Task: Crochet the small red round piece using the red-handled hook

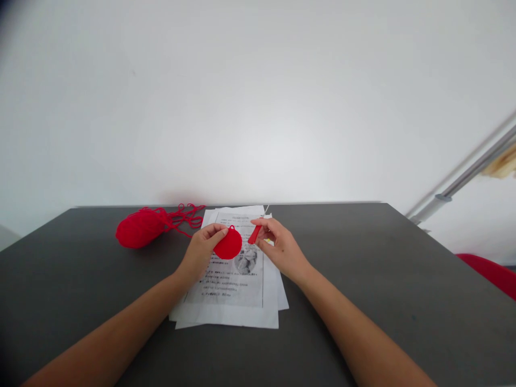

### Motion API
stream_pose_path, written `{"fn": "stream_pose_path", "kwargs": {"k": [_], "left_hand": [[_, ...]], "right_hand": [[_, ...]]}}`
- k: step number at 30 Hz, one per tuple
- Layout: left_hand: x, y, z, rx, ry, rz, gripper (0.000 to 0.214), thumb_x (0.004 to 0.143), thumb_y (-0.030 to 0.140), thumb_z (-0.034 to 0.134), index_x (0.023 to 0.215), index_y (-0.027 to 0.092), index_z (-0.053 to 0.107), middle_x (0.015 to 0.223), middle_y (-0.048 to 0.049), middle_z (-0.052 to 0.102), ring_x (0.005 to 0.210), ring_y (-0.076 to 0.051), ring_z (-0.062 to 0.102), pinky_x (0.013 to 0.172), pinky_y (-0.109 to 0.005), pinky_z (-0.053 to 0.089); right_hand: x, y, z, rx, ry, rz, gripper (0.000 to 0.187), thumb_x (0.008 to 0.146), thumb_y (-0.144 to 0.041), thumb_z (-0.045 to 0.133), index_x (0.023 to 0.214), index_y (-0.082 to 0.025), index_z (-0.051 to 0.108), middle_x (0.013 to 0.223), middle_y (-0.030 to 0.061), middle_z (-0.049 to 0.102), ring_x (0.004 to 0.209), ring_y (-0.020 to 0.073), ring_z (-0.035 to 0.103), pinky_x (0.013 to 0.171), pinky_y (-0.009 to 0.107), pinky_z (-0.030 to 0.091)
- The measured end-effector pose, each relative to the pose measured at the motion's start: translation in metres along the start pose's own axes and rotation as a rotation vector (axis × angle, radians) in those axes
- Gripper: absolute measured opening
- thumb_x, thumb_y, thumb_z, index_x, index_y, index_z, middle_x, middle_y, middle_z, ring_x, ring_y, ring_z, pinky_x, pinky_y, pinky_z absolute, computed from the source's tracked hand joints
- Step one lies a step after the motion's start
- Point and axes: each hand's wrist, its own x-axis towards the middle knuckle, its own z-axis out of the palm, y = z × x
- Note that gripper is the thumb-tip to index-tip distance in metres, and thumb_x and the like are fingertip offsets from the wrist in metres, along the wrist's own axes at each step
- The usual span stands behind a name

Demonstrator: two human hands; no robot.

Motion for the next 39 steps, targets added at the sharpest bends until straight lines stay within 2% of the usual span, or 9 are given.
{"fn": "stream_pose_path", "kwargs": {"k": [1, 3, 6, 8, 11, 26, 29, 34, 39], "left_hand": [[-0.001, 0.001, 0.001, -0.057, -0.011, -0.028, 0.021, 0.066, 0.034, 0.069, 0.072, 0.015, 0.062, 0.066, 0.0005, 0.063, 0.058, -0.012, 0.055, 0.057, -0.023, 0.042], [-0.002, 0.003, 0.002, -0.160, -0.045, -0.084, 0.021, 0.065, 0.033, 0.071, 0.072, 0.015, 0.063, 0.067, -0.0005, 0.064, 0.058, -0.011, 0.056, 0.058, -0.023, 0.043], [-0.004, 0.006, 0.002, -0.265, -0.096, -0.146, 0.021, 0.063, 0.030, 0.074, 0.073, 0.014, 0.065, 0.068, -0.0017, 0.066, 0.061, -0.011, 0.058, 0.059, -0.023, 0.044], [-0.004, 0.007, 0.002, -0.305, -0.119, -0.165, 0.021, 0.063, 0.030, 0.075, 0.074, 0.014, 0.066, 0.070, -0.0024, 0.066, 0.061, -0.011, 0.058, 0.059, -0.022, 0.045], [-0.004, 0.007, 0.002, -0.335, -0.145, -0.177, 0.021, 0.064, 0.029, 0.075, 0.075, 0.013, 0.066, 0.070, -0.0027, 0.066, 0.060, -0.011, 0.058, 0.057, -0.022, 0.045], [-0.009, 0.013, 0.007, -0.286, -0.179, -0.168, 0.021, 0.063, 0.030, 0.075, 0.072, 0.014, 0.064, 0.065, -0.0001, 0.063, 0.056, -0.009, 0.054, 0.054, -0.020, 0.040], [-0.009, 0.013, 0.007, -0.271, -0.184, -0.155, 0.020, 0.064, 0.030, 0.074, 0.072, 0.015, 0.063, 0.065, 0.0008, 0.063, 0.056, -0.009, 0.055, 0.055, -0.021, 0.040], [-0.009, 0.009, 0.005, -0.158, -0.148, -0.052, 0.020, 0.067, 0.033, 0.071, 0.073, 0.017, 0.063, 0.065, 0.0021, 0.063, 0.055, -0.010, 0.054, 0.055, -0.022, 0.040], [-0.008, 0.009, 0.004, -0.076, -0.114, 0.035, 0.019, 0.069, 0.034, 0.070, 0.075, 0.017, 0.064, 0.068, 0.0015, 0.064, 0.058, -0.011, 0.055, 0.056, -0.023, 0.042]], "right_hand": [[-0.002, -0.003, 0.002, 0.021, 0.004, -0.015, 0.021, 0.078, -0.025, 0.060, 0.098, -0.020, 0.056, 0.090, 0.0029, 0.059, 0.077, 0.0149, 0.055, 0.072, 0.029, 0.045], [-0.006, -0.008, 0.005, 0.062, 0.035, -0.010, 0.013, 0.079, -0.030, 0.063, 0.081, -0.020, 0.055, 0.068, -0.0024, 0.052, 0.062, 0.0122, 0.048, 0.061, 0.026, 0.040], [-0.012, -0.013, 0.010, 0.161, 0.096, -0.039, 0.033, 0.090, -0.039, 0.047, 0.063, -0.019, 0.049, 0.055, -0.0030, 0.045, 0.055, 0.0119, 0.042, 0.060, 0.027, 0.037], [-0.013, -0.014, 0.011, 0.223, 0.124, -0.047, 0.035, 0.093, -0.039, 0.042, 0.067, -0.019, 0.052, 0.053, -0.0033, 0.045, 0.053, 0.0118, 0.041, 0.059, 0.027, 0.036], [-0.014, -0.014, 0.012, 0.268, 0.131, -0.025, 0.028, 0.093, -0.039, 0.044, 0.078, -0.019, 0.057, 0.052, -0.0040, 0.047, 0.050, 0.0115, 0.041, 0.055, 0.026, 0.033], [-0.013, -0.019, 0.013, 0.188, 0.090, -0.027, 0.028, 0.092, -0.040, 0.045, 0.078, -0.018, 0.056, 0.053, -0.0042, 0.048, 0.050, 0.0108, 0.043, 0.054, 0.025, 0.036], [-0.013, -0.020, 0.013, 0.197, 0.091, -0.007, 0.026, 0.091, -0.041, 0.046, 0.083, -0.019, 0.057, 0.052, -0.0047, 0.049, 0.049, 0.0103, 0.043, 0.052, 0.025, 0.037], [-0.010, -0.017, 0.015, 0.285, 0.037, 0.033, 0.026, 0.087, -0.044, 0.052, 0.088, -0.019, 0.058, 0.060, 0.0000, 0.062, 0.051, 0.0116, 0.053, 0.048, 0.024, 0.042], [-0.009, -0.016, 0.014, 0.201, 0.046, 0.033, 0.016, 0.081, -0.034, 0.061, 0.086, -0.019, 0.064, 0.067, 0.0015, 0.065, 0.058, 0.0125, 0.057, 0.051, 0.024, 0.044]]}}
